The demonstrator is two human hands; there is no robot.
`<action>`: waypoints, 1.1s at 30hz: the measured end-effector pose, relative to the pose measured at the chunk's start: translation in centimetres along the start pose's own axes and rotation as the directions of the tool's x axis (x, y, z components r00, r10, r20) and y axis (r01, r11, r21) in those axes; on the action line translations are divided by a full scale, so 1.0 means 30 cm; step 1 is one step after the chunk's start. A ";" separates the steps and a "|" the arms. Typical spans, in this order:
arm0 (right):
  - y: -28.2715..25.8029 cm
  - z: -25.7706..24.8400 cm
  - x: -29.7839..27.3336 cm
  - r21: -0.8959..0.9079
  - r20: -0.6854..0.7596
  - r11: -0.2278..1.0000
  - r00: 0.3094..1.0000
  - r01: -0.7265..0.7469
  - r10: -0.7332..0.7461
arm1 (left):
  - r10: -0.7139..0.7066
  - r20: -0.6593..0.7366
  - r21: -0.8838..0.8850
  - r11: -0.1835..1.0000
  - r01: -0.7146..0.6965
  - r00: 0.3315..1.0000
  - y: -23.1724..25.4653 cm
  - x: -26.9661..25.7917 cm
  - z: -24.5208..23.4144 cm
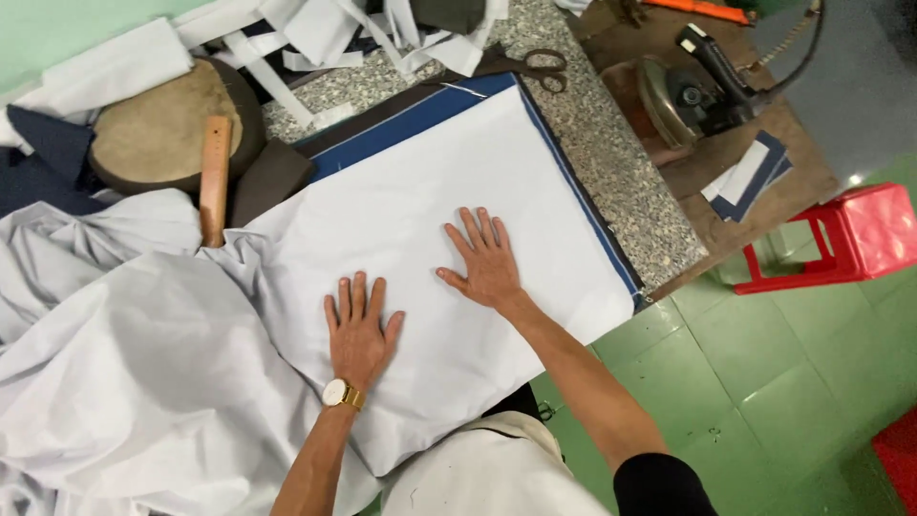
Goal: The person smooths a large white fabric on a blue cutting table, trims the edges with scissors, and irons the fabric with a steam iron. They then cut the fabric along a straight line and fold the remaining piece.
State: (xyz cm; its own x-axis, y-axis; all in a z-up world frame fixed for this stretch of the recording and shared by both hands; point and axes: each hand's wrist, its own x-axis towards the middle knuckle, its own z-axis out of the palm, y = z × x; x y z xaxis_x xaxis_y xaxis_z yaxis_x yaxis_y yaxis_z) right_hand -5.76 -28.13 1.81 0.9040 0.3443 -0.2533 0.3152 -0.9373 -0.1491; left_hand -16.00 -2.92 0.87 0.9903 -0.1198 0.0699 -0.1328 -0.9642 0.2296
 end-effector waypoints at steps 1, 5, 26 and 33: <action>0.010 0.010 0.005 0.000 0.002 1.000 1.000 -0.019 0.019 | 0.016 0.006 -0.008 1.000 -0.016 1.000 -0.002 0.004 0.006; 0.099 0.036 -0.015 -0.016 -0.071 0.998 0.996 0.054 -0.055 | -0.031 0.079 0.014 0.999 0.030 0.996 -0.004 -0.005 0.011; 0.267 0.211 -0.509 0.105 -0.403 0.987 0.913 0.122 -0.070 | -0.004 -0.162 0.030 0.999 0.009 0.987 0.344 -0.292 0.079; 0.269 0.211 -0.532 0.054 -0.338 0.992 0.937 0.117 -0.092 | -0.148 0.041 0.072 0.987 0.144 0.988 0.259 -0.366 0.071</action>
State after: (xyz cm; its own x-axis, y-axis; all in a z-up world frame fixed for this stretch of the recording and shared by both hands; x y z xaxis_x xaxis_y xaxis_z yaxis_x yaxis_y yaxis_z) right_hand -19.47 -40.83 -1.41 0.9153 0.3902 0.0993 0.4027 -0.8863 -0.2286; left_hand -27.83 -9.61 -0.19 0.9999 0.0142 -0.0049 0.0149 -0.9859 0.1664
